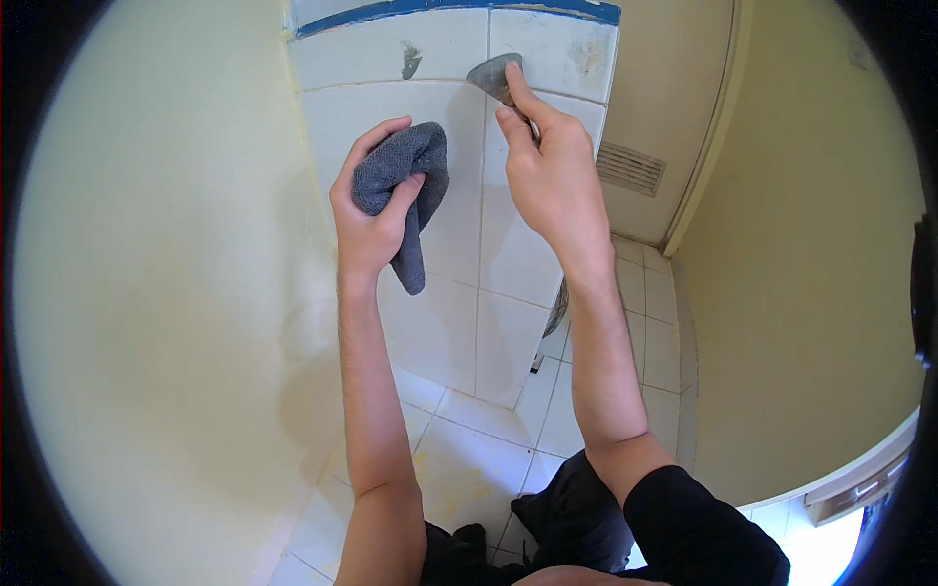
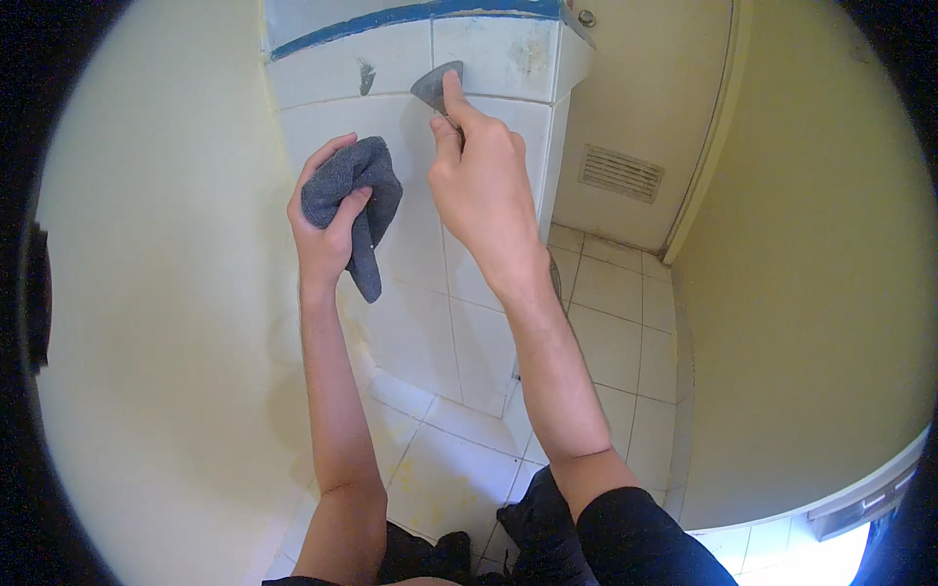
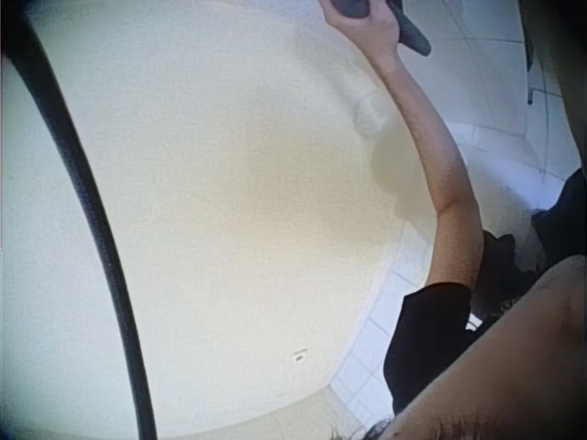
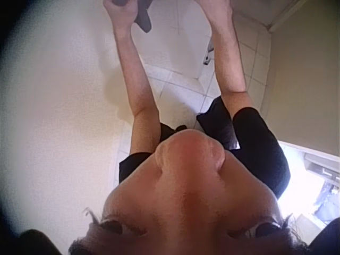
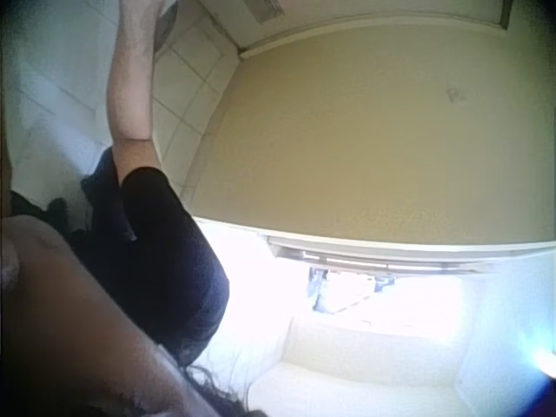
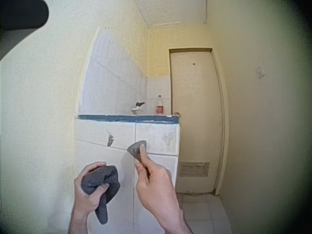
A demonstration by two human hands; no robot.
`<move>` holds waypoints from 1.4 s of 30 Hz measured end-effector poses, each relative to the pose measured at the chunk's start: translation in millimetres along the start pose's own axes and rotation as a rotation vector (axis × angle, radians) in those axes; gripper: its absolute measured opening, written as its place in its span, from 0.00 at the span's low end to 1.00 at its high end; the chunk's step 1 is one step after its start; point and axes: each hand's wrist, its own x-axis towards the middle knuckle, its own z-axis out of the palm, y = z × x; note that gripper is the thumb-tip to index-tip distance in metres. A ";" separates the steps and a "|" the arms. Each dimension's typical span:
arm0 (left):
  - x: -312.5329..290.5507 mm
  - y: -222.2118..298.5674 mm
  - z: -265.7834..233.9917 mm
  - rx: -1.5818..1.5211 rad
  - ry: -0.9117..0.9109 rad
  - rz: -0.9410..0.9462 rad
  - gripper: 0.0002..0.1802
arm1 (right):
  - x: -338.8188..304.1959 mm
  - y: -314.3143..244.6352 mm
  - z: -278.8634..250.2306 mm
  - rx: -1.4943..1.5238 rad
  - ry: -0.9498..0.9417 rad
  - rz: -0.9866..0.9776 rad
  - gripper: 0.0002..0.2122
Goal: The person scrapes residue from tile joints using a scraper and wipes the surfaces with a cloth.
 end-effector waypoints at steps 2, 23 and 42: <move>-0.1 0.3 -0.5 -0.003 0.005 0.001 0.25 | 0.5 0.2 -0.9 -0.014 -0.026 0.014 0.20; -0.6 -2.8 -5.3 0.012 0.015 -0.005 0.25 | 0.9 7.0 -19.2 0.111 -0.080 -0.076 0.21; -0.8 1.9 -2.1 0.018 0.000 -0.012 0.25 | 1.9 4.1 -29.2 0.123 -0.030 -0.042 0.13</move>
